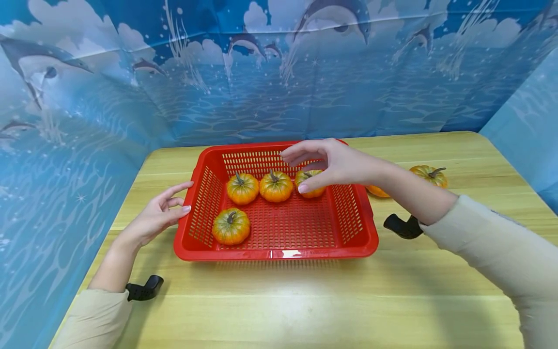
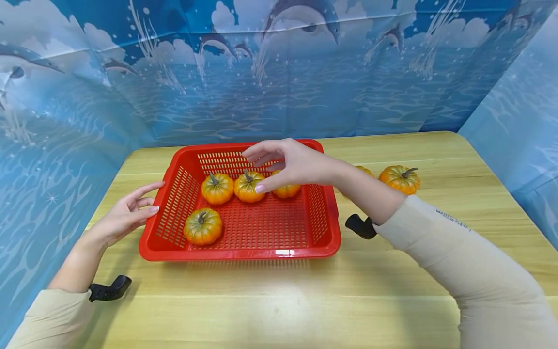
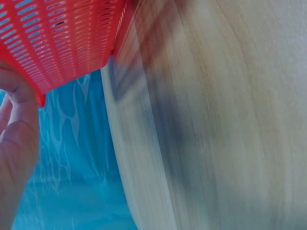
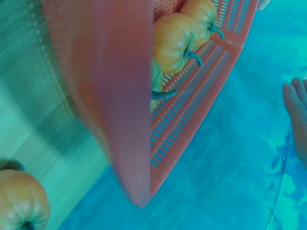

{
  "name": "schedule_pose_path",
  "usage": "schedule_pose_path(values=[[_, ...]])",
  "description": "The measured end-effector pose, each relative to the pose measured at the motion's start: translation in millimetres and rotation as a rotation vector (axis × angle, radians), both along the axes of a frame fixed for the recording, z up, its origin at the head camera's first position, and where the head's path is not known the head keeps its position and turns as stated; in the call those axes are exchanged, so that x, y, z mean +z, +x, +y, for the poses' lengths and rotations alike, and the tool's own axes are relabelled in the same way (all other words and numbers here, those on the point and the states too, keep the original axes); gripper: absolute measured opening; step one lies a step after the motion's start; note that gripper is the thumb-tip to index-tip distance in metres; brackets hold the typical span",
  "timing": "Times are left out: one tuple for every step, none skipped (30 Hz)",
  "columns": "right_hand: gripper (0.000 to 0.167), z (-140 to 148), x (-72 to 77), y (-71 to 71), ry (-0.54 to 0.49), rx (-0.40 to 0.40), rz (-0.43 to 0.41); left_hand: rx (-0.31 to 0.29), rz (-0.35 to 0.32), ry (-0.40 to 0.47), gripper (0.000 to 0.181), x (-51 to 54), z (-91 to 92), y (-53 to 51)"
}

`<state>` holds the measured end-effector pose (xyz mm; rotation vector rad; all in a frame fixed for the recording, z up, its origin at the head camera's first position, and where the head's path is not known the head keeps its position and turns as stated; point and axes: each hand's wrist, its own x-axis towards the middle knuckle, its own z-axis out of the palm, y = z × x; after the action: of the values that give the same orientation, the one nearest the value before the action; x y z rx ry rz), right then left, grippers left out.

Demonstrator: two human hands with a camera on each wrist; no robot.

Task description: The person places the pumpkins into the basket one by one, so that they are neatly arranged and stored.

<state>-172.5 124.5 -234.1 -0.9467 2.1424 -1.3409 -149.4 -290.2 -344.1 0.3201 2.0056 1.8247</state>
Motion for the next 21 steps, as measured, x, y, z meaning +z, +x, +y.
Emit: schedule_pose_path(values=[[0.061, 2.3, 0.4, 0.6, -0.001, -0.005, 0.006, 0.0, -0.001, -0.001, 0.058, -0.1, -0.1, 0.2], [0.06, 4.5, 1.0, 1.3, 0.0, -0.011, 0.01, 0.001, -0.001, -0.001, 0.058, -0.2, -0.2, 0.3], [0.06, 6.8, 1.1, 1.5, -0.002, -0.017, 0.012, 0.0, -0.002, 0.0, 0.058, -0.3, -0.3, 0.5], [0.059, 9.2, 1.3, 1.9, -0.002, -0.023, 0.014, 0.0, -0.002, 0.0, 0.058, -0.4, -0.4, 0.7], [0.059, 11.9, 1.5, 2.4, 0.002, -0.03, 0.012, 0.0, -0.002, 0.002, 0.058, -0.5, -0.5, 0.8], [0.058, 14.6, 1.8, 2.9, 0.009, -0.037, 0.015, 0.0, -0.001, 0.003, 0.058, -0.5, -0.5, 0.9], [0.058, 17.4, 2.3, 3.4, 0.015, -0.045, 0.018, 0.0, -0.002, 0.003, 0.058, -0.5, -0.5, 1.0], [0.057, 20.3, 3.0, 4.1, 0.022, -0.055, 0.019, 0.001, -0.001, 0.004, 0.058, -0.5, -0.4, 1.1], [0.057, 23.2, 3.7, 4.7, 0.028, -0.064, 0.021, 0.001, -0.001, 0.004, 0.058, -0.4, -0.3, 1.1], [0.056, 26.3, 4.6, 5.4, 0.033, -0.074, 0.025, 0.002, 0.0, 0.005, 0.058, -0.4, -0.2, 1.1], [0.056, 29.4, 5.5, 6.2, 0.036, -0.086, 0.026, 0.002, 0.001, 0.007, 0.058, -0.3, -0.2, 1.1], [0.055, 32.6, 6.4, 7.0, 0.038, -0.098, 0.035, 0.001, 0.002, 0.008, 0.058, -0.2, -0.1, 1.1], [0.055, 36.1, 7.3, 8.0, 0.041, -0.113, 0.041, 0.0, 0.003, 0.01, 0.058, -0.1, 0.0, 1.0], [0.055, 39.5, 8.1, 9.1, 0.042, -0.125, 0.053, -0.001, 0.004, 0.013, 0.058, 0.0, 0.1, 0.9], [0.054, 43.0, 8.7, 10.1, 0.037, -0.136, 0.064, -0.002, 0.005, 0.015, 0.058, 0.1, 0.1, 0.7], [0.054, 46.5, 9.3, 11.2, 0.029, -0.147, 0.074, -0.003, 0.006, 0.018, 0.058, 0.2, 0.1, 0.6], [0.054, 50.0, 9.9, 12.5, 0.018, -0.157, 0.082, -0.004, 0.006, 0.02, 0.058, 0.3, 0.2, 0.5], [0.053, 53.5, 10.3, 13.6, 0.01, -0.165, 0.098, -0.003, 0.006, 0.02, 0.058, 0.3, 0.2, 0.5], [0.053, 56.8, 10.7, 14.6, -0.001, -0.171, 0.111, -0.002, 0.004, 0.021, 0.058, 0.3, 0.3, 0.5], [0.053, 60.0, 11.1, 15.6, -0.015, -0.175, 0.122, -0.001, 0.003, 0.021, 0.058, 0.3, 0.3, 0.4], [0.053, 63.2, 11.4, 16.5, -0.027, -0.181, 0.13, 0.001, 0.001, 0.021, 0.058, 0.4, 0.4, 0.4]])
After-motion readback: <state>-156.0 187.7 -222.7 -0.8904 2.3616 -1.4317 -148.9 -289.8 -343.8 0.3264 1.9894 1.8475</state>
